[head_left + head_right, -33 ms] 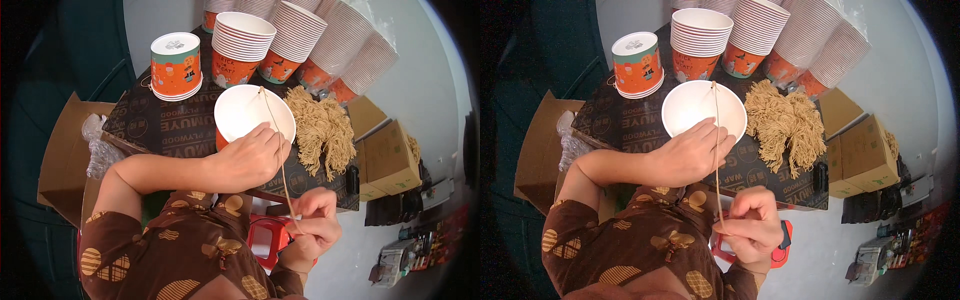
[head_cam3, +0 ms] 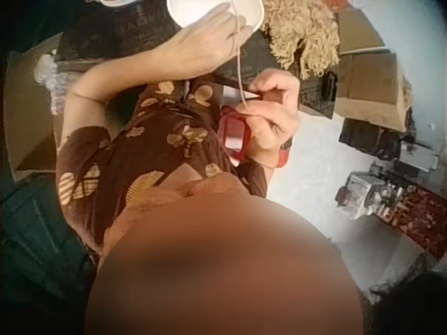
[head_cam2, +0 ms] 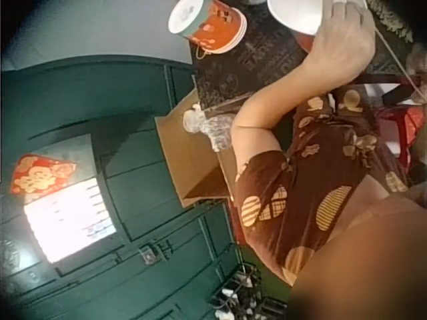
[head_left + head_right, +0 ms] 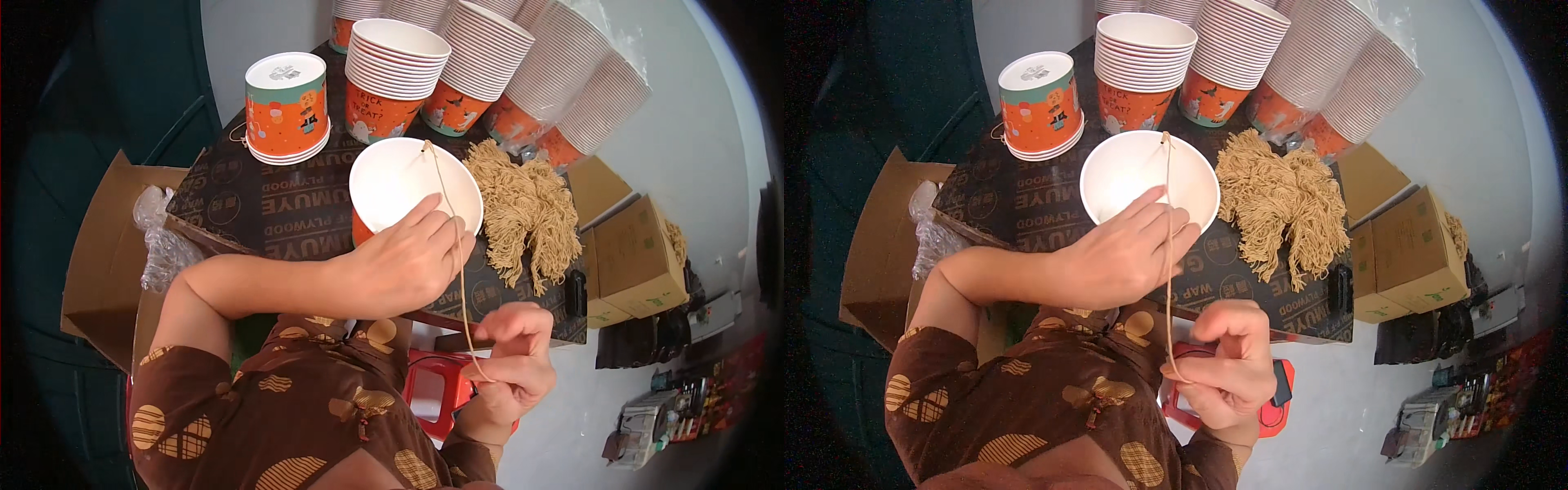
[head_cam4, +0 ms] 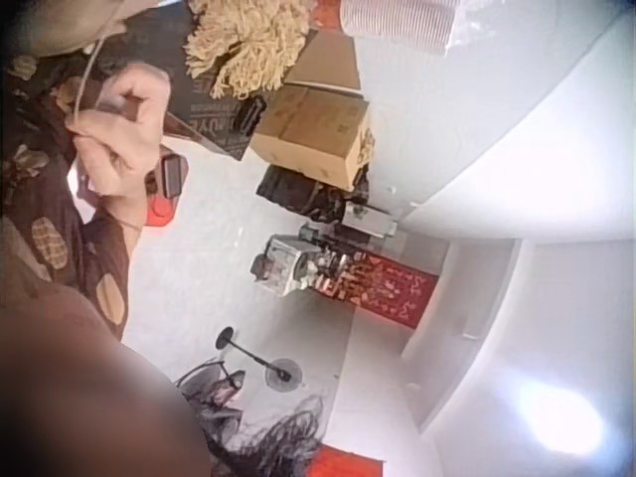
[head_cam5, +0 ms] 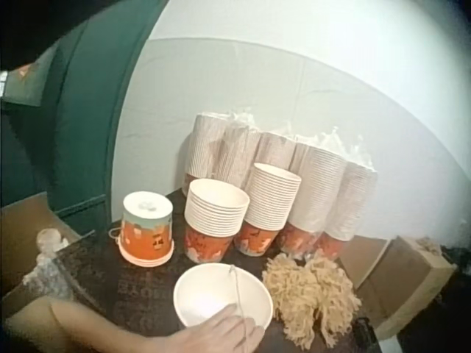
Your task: Attaching handle strings to paper buckets using a small wooden stick tool.
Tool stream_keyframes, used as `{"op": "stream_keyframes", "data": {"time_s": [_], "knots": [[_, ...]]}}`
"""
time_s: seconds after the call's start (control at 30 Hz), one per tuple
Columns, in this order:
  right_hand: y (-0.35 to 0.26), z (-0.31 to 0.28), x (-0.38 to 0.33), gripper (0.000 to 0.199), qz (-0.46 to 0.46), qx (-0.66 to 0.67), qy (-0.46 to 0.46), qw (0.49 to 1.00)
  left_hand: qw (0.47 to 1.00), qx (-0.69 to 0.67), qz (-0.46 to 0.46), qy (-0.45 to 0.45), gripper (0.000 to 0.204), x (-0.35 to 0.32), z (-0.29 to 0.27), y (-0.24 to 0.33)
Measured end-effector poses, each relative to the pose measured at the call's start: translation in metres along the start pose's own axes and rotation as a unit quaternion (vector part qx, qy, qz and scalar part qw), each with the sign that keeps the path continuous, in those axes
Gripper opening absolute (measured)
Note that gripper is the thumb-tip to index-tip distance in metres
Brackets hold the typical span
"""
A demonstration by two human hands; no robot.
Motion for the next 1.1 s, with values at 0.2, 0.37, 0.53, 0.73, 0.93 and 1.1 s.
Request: {"op": "stream_keyframes", "data": {"time_s": [0.2, 0.37, 0.53, 0.73, 0.93, 1.1], "knots": [[0.011, 0.002, 0.014, 0.028, -0.102, 0.057, -0.013, 0.993, 0.988, -0.149, 0.033, -0.022, 0.028, -0.037, -0.039, -0.024], [0.012, 0.007, 0.011, 0.046, -0.095, 0.179, -0.037, 0.978, 0.985, -0.151, -0.073, 0.026, 0.037, -0.038, -0.046, -0.061], [0.017, 0.010, 0.015, 0.012, -0.068, -0.072, -0.054, 0.994, 0.978, -0.162, -0.108, -0.070, 0.029, -0.035, -0.037, -0.067], [0.032, 0.014, 0.012, 0.020, -0.021, -0.241, -0.088, 0.966, 0.974, -0.172, -0.110, -0.099, 0.009, -0.041, -0.026, -0.060], [0.050, 0.016, 0.000, 0.023, -0.021, -0.217, -0.051, 0.975, 0.980, -0.104, -0.136, -0.106, 0.012, -0.039, -0.028, -0.047], [0.065, 0.012, -0.014, 0.022, 0.039, -0.105, 0.056, 0.992, 0.981, -0.103, -0.120, 0.116, 0.024, -0.034, -0.047, -0.032]]}}
Point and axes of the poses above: each hand's wrist, its own x-axis towards the middle knuckle, its own z-axis out of the palm, y = z × x, the point moved 3 cm from there along x, towards the middle knuckle, and after that the axes turned 9 degrees about -z, right-handed, at the moved point
